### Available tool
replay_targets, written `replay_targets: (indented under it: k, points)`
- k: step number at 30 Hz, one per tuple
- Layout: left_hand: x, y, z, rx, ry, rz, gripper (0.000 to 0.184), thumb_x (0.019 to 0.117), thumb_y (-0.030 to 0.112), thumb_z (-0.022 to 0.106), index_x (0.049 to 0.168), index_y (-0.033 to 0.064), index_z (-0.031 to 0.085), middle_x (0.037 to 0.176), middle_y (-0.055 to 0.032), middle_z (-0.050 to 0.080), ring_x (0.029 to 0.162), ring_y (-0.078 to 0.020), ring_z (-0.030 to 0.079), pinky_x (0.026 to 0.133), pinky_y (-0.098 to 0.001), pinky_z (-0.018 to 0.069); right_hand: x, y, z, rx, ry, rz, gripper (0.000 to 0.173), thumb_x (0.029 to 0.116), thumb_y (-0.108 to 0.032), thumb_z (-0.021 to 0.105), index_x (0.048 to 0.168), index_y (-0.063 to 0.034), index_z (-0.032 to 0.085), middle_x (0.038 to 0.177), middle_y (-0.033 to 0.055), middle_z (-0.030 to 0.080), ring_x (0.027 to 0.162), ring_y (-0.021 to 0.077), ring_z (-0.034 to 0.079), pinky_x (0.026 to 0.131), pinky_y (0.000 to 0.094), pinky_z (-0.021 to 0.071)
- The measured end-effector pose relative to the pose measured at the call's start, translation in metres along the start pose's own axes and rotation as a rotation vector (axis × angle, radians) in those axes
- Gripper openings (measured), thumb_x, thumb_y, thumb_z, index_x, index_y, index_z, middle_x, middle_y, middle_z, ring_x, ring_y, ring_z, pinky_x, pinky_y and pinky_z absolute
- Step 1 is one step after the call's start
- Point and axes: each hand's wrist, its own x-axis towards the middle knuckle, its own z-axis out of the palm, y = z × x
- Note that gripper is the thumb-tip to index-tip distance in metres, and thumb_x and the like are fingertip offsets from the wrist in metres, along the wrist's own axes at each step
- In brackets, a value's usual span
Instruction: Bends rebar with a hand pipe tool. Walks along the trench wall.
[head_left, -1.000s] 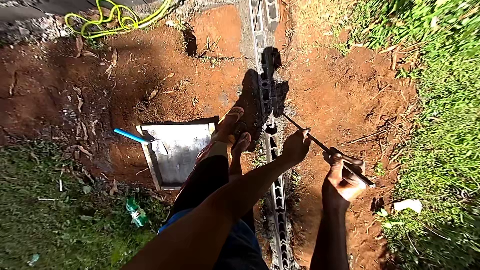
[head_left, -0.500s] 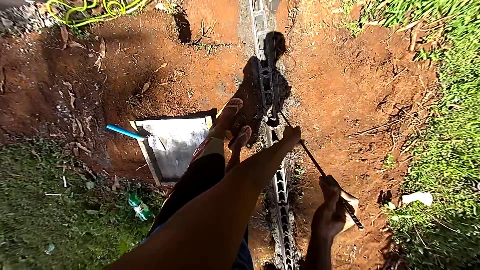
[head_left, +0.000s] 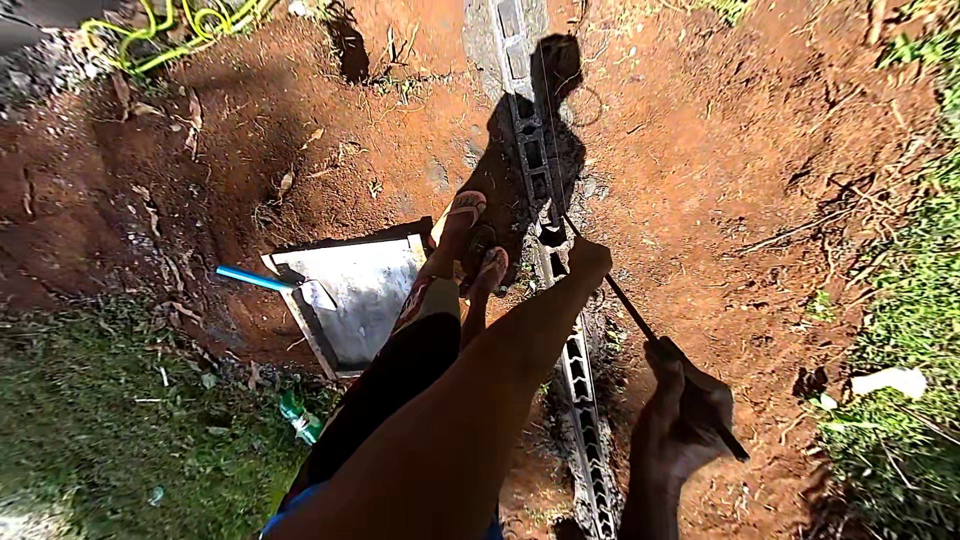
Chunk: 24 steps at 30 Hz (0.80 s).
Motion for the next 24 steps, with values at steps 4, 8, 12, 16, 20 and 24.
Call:
replay_targets:
  k: [4,8,12,16,20,24]
  points:
    - [-0.002,0.027,-0.012,-0.026,-0.012,-0.016,0.041,0.0995,0.02,0.06,0.132,-0.0031,0.053,0.12,-0.0267,0.064,0.108,-0.0386,0.066,0.087,-0.0571,0.0548,0.03,-0.017,0.016,-0.039,0.02,-0.016,0.011,0.0989,-0.002,0.061,0.103,0.0079,0.063,0.098,0.0061,0.075,0.094,0.0134,0.076,0.09,0.0319,0.0639]
    - [0.002,0.051,-0.02,-0.125,0.006,-0.035,0.031,0.0996,0.021,0.06,0.12,-0.0025,0.06,0.113,-0.0233,0.065,0.101,-0.0347,0.065,0.083,-0.0535,0.0541,0.061,-0.026,0.03,-0.021,-0.014,-0.06,0.008,0.0977,-0.002,0.062,0.101,0.0053,0.062,0.096,0.0049,0.071,0.09,0.0128,0.075,0.085,0.0311,0.065]
    - [0.028,0.047,-0.034,-0.099,-0.026,-0.025,0.026,0.1009,0.02,0.058,0.115,-0.0021,0.063,0.107,-0.0205,0.065,0.091,-0.0312,0.063,0.076,-0.0507,0.0529,0.061,-0.024,0.054,-0.19,-0.06,-0.086,0.019,0.0985,-0.006,0.066,0.104,0.0124,0.068,0.095,0.0124,0.074,0.091,0.0082,0.074,0.087,0.0237,0.0605]
    - [0.041,0.037,-0.039,-0.114,-0.033,-0.006,0.027,0.1002,0.018,0.058,0.12,-0.0009,0.06,0.107,-0.0196,0.064,0.091,-0.0307,0.063,0.077,-0.0507,0.0532,0.053,-0.028,0.06,-0.213,-0.066,-0.133,0.018,0.0973,-0.003,0.066,0.103,0.013,0.069,0.097,0.015,0.075,0.093,0.0095,0.075,0.089,0.0235,0.061]
    - [0.048,0.043,-0.036,-0.163,-0.031,0.027,0.021,0.0979,0.015,0.058,0.113,0.0007,0.06,0.095,-0.0152,0.061,0.078,-0.0263,0.059,0.067,-0.0462,0.0508,0.063,-0.04,0.06,-0.271,-0.052,-0.149,0.019,0.0982,-0.007,0.066,0.098,0.0109,0.072,0.093,0.0144,0.075,0.091,0.0093,0.075,0.087,0.0231,0.0606]
    - [0.052,0.048,-0.034,-0.182,-0.012,-0.008,0.019,0.0955,0.012,0.062,0.11,-0.0003,0.062,0.102,-0.0188,0.062,0.088,-0.0302,0.061,0.074,-0.0504,0.0515,0.073,-0.033,0.065,-0.255,-0.069,-0.144,0.019,0.0976,-0.007,0.067,0.098,0.011,0.07,0.092,0.0133,0.074,0.09,0.0074,0.073,0.087,0.0214,0.059]
